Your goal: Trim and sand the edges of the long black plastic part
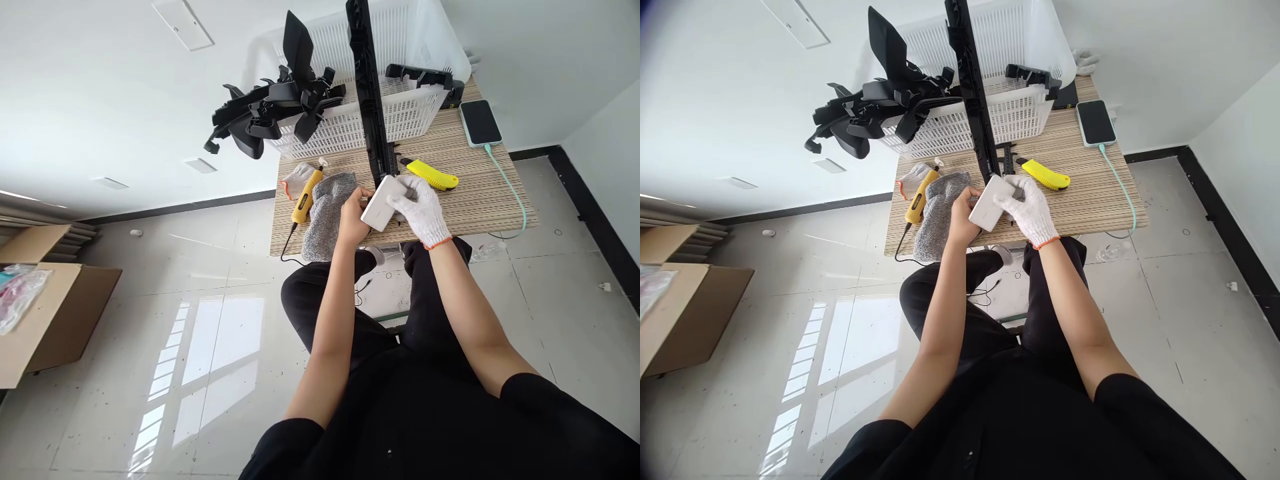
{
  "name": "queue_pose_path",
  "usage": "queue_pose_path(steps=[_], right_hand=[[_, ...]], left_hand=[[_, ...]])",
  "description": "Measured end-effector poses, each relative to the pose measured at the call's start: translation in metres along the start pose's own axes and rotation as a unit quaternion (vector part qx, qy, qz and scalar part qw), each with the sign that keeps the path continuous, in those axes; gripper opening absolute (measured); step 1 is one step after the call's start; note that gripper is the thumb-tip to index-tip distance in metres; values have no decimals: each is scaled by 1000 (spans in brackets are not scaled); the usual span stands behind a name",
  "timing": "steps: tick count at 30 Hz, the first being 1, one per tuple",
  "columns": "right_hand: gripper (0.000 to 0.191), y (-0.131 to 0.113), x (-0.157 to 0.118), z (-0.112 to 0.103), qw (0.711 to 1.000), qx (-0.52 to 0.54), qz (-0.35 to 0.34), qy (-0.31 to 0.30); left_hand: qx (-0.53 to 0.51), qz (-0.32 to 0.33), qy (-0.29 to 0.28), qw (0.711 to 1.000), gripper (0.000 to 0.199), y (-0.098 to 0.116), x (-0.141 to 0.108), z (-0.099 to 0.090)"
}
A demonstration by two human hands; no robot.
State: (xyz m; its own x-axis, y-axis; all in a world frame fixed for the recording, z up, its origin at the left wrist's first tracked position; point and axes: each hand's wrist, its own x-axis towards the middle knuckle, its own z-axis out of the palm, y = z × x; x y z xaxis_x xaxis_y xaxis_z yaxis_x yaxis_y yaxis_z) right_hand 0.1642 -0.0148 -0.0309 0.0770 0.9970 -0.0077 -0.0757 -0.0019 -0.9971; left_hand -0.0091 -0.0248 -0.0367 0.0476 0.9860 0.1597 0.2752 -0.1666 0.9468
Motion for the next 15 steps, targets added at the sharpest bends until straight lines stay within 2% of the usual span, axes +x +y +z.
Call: queue_pose_path(steps=[4, 8, 12, 15], right_hand=[[61, -3, 2, 1, 996, 35, 10, 80], [59, -5, 2, 3, 1000, 26, 16, -9], [51, -8, 1, 3, 996, 55, 4, 64], [56, -11, -1, 3, 999, 29, 31, -3]], left_hand=[[-10, 2, 0, 1000, 48, -2, 0, 0], [5, 31, 6, 999, 45, -1, -1, 0], [5, 16, -5, 1000, 48, 0, -1, 0], [-8, 31, -5, 999, 47, -1, 0, 0]])
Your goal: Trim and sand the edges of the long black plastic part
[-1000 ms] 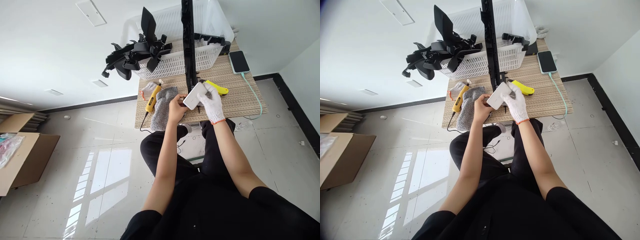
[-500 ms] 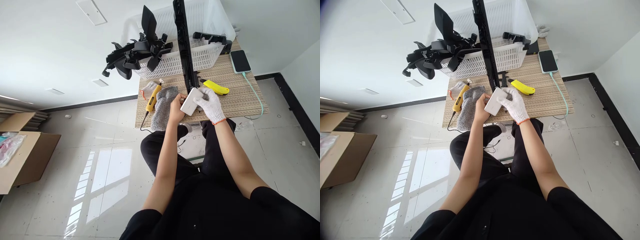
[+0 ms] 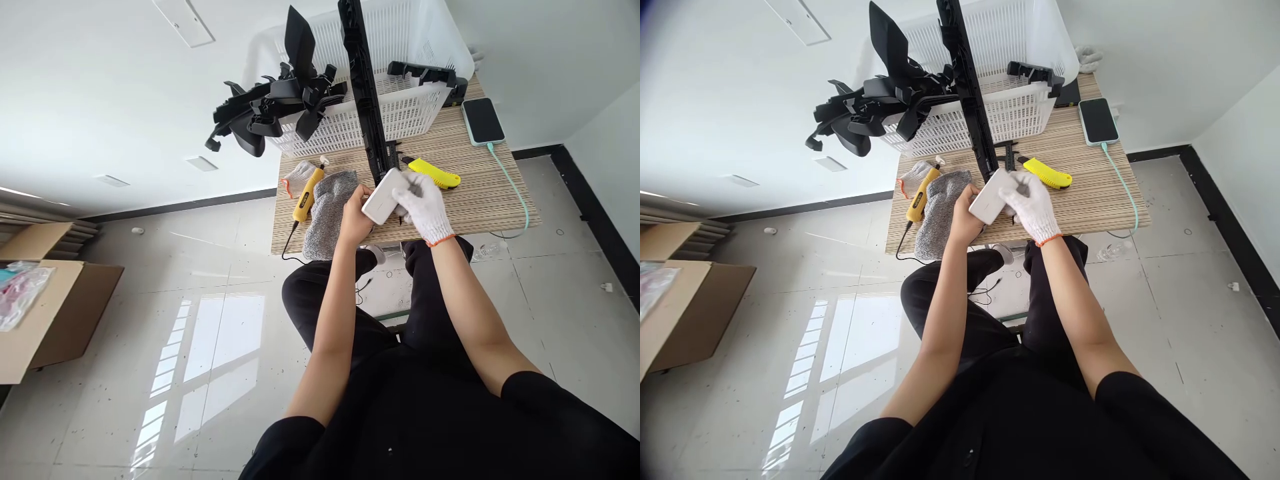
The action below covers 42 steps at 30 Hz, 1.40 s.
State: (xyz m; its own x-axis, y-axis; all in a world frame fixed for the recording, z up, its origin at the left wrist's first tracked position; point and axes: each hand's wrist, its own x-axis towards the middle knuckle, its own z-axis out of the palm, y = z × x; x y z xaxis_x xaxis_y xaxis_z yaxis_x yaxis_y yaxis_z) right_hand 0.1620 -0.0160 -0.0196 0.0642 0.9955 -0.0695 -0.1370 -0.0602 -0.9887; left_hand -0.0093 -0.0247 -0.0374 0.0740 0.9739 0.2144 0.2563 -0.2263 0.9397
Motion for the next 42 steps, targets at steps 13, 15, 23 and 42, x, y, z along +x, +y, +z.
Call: queue_pose_path(steps=[13, 15, 23, 42], right_hand=[[56, -1, 5, -2, 996, 21, -12, 85], [58, 0, 4, -2, 998, 3, -15, 60], [61, 8, 10, -4, 993, -1, -51, 102], [57, 7, 3, 0, 1000, 1, -21, -1]], left_hand=[[2, -15, -2, 1000, 49, -2, 0, 0], [4, -14, -5, 1000, 49, -2, 0, 0], [-9, -18, -9, 1000, 50, -3, -1, 0], [8, -11, -1, 1000, 51, -1, 0, -1]])
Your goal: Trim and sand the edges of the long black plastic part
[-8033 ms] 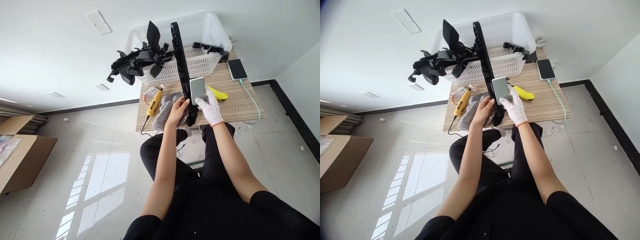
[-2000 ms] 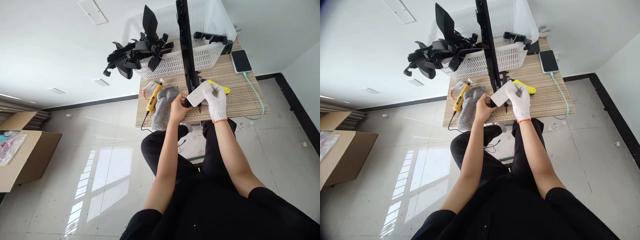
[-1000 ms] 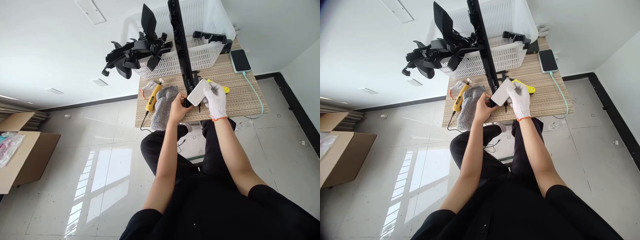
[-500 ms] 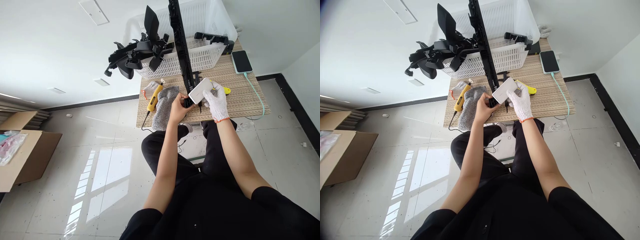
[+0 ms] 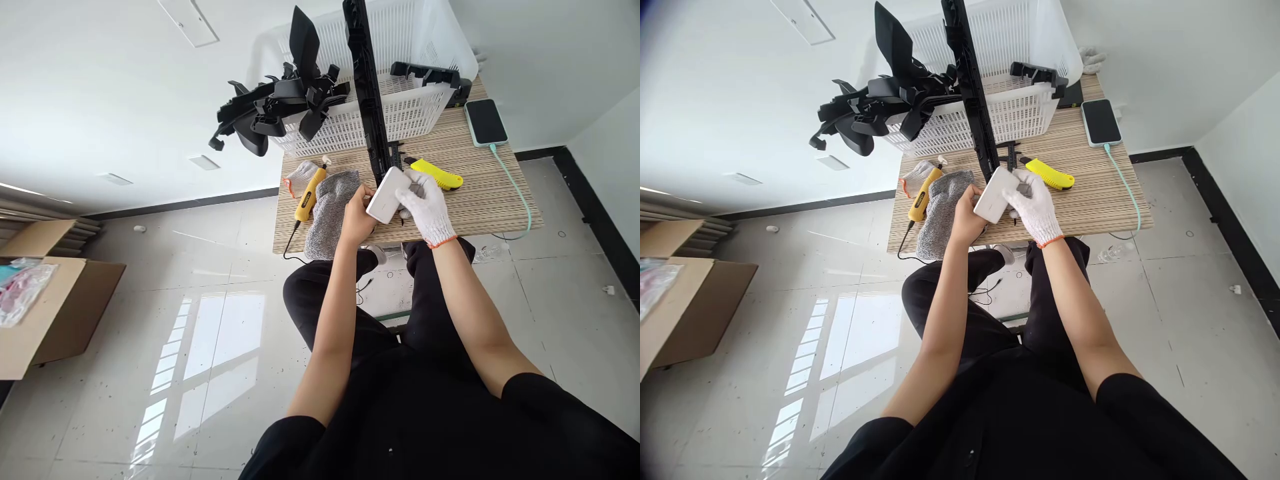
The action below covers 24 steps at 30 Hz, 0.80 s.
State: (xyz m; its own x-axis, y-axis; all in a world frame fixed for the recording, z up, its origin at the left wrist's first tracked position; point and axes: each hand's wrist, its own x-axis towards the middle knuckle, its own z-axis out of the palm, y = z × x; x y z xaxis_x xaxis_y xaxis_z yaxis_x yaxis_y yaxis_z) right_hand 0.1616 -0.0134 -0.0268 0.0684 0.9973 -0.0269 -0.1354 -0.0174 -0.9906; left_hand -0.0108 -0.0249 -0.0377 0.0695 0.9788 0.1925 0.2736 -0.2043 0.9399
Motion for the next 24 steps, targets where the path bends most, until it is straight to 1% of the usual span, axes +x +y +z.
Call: queue_pose_path(steps=[2, 3, 4, 6, 7, 8, 10, 11, 12, 15, 16, 18, 20, 24], right_hand=[[53, 0, 0, 0, 999, 20, -8, 48], [52, -1, 0, -1, 998, 23, -9, 56], [51, -1, 0, -1, 999, 16, -6, 46], [52, -3, -1, -2, 1000, -10, 6, -2], [53, -3, -1, -2, 1000, -16, 10, -12], [53, -4, 0, -2, 1000, -15, 11, -4], [50, -5, 0, -2, 999, 4, 6, 45], [49, -5, 0, -2, 998, 10, 2, 57], [48, -6, 0, -1, 999, 7, 2, 50], [52, -7, -5, -1, 1000, -18, 9, -22], [55, -8, -6, -1, 999, -15, 7, -29], [60, -8, -8, -2, 1000, 8, -8, -5], [58, -7, -8, -4, 999, 20, -20, 19], [54, -2, -3, -6, 1000, 23, -10, 13]], left_hand=[[3, -8, -4, 1000, 51, 1, 0, 0], [4, -8, -5, 1000, 52, 1, -1, 0], [4, -6, -6, 1000, 51, 1, -1, 0], [7, 2, -4, 1000, 49, 1, -1, 0], [8, 4, -2, 1000, 49, 1, -1, 0], [9, 5, 0, 1000, 49, 0, -1, 0], [6, 5, 2, 1000, 50, -1, 0, 0], [3, 6, 3, 1000, 51, -1, 0, 0], [-1, 4, -1, 1000, 51, -1, 0, 0], [-18, -7, -11, 1000, 48, 0, -1, 0], [-23, -11, -11, 1000, 48, 1, -1, 0], [-24, -14, -7, 1000, 49, 1, -1, 0], [-17, -14, -2, 1000, 51, 2, -1, 0], [-12, -12, 3, 1000, 54, 2, 0, 0]])
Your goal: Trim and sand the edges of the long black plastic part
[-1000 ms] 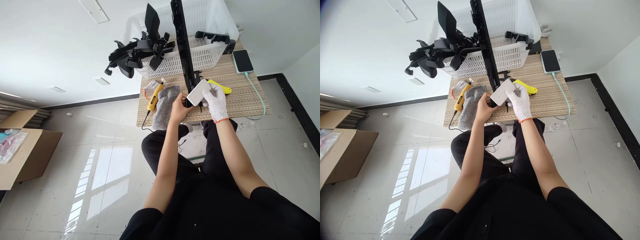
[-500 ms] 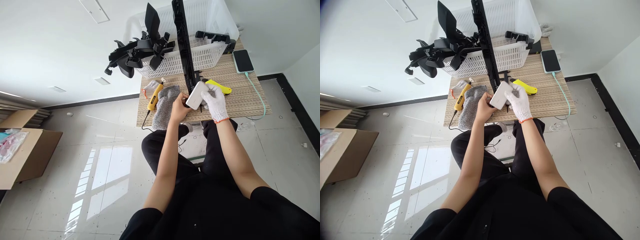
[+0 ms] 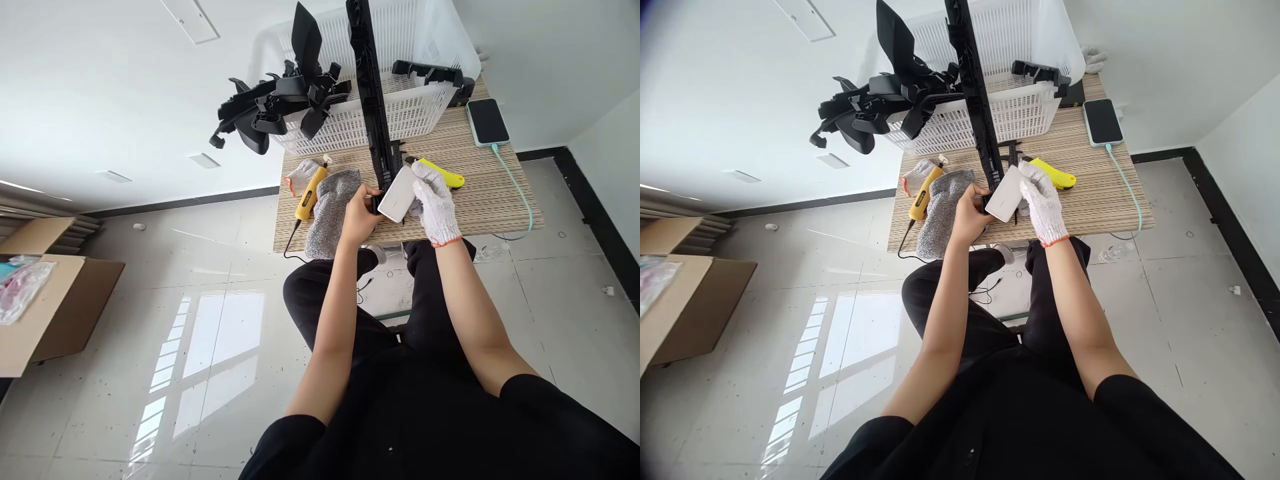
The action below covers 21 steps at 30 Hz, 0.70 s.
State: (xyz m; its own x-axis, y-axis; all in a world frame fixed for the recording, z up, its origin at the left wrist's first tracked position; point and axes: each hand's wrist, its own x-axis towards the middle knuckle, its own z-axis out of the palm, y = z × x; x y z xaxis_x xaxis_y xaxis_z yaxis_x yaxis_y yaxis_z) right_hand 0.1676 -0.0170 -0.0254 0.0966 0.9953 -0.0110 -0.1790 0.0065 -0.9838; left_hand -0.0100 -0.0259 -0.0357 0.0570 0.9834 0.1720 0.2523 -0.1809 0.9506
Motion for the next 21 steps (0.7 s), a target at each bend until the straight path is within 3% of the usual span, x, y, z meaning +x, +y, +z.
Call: queue_pose_path(steps=[7, 13, 21], right_hand=[[41, 1, 1, 0, 1000, 22, -5, 6], [44, -3, 3, -2, 998, 69, 4, -1], [46, -9, 3, 5, 999, 41, 13, 22]], left_hand=[[1, 6, 0, 1000, 54, 2, -1, 0], [-15, 1, -16, 1000, 51, 4, -2, 0], [-17, -10, -17, 1000, 50, 4, -3, 0]])
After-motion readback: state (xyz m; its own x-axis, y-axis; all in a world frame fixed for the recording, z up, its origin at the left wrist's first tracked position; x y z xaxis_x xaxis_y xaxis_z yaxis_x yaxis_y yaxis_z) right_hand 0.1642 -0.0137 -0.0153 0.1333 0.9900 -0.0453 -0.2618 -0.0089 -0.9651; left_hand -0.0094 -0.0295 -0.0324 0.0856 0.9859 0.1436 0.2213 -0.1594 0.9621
